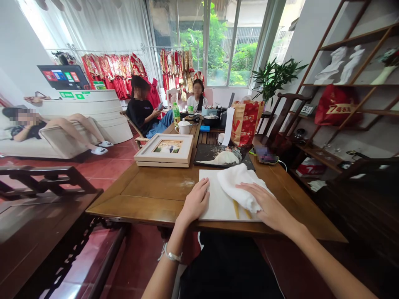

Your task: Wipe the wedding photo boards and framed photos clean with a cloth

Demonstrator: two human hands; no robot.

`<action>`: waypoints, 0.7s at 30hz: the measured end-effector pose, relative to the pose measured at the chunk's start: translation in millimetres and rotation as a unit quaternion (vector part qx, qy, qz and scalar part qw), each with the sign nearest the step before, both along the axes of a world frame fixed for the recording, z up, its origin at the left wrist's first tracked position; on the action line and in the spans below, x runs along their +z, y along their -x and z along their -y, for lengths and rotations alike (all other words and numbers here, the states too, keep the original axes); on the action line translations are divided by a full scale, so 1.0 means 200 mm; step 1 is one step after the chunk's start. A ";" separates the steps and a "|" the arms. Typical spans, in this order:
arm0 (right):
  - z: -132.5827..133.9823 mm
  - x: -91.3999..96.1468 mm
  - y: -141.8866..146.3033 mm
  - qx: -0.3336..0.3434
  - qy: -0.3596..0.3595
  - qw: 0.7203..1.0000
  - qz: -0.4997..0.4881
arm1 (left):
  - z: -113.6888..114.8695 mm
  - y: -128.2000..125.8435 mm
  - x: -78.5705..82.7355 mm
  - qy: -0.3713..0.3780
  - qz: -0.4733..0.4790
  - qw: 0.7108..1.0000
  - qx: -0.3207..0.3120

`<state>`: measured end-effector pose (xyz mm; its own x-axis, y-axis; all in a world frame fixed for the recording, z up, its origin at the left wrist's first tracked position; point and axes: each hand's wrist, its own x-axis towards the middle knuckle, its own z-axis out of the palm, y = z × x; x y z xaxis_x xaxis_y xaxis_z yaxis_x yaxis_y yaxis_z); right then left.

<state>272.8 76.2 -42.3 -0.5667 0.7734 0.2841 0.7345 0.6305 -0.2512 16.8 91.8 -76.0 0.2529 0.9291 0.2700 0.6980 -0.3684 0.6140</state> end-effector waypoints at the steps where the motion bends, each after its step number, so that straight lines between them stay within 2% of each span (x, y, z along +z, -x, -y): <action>1: 0.01 -0.01 -0.03 -0.021 -0.012 1.000 0.004 | 0.00 0.00 0.00 0.003 0.001 1.000 0.000; 5: 0.03 -0.02 -0.13 -0.113 -0.100 0.988 0.030 | -0.01 0.00 0.01 0.027 0.011 1.000 0.004; 10: 0.05 -0.01 -0.18 -0.127 -0.161 0.973 0.108 | -0.03 -0.01 -0.01 0.027 0.022 0.999 0.015; 14: 0.02 -0.05 -0.17 -0.134 -0.140 0.972 0.136 | -0.02 -0.01 -0.02 -0.003 0.003 1.000 0.013; 18: -0.13 -0.11 -0.16 -0.143 -0.098 0.977 0.120 | -0.01 -0.01 -0.01 -0.007 -0.008 1.000 0.012; 21: -0.24 -0.11 -0.13 -0.131 -0.074 0.984 0.095 | -0.01 -0.01 0.00 -0.010 -0.003 1.000 0.013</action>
<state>299.4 124.7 -64.1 -0.4080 0.8576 0.3130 0.9012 0.4332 -0.0122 19.6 93.9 -76.5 0.2310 0.9295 0.2874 0.7103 -0.3630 0.6031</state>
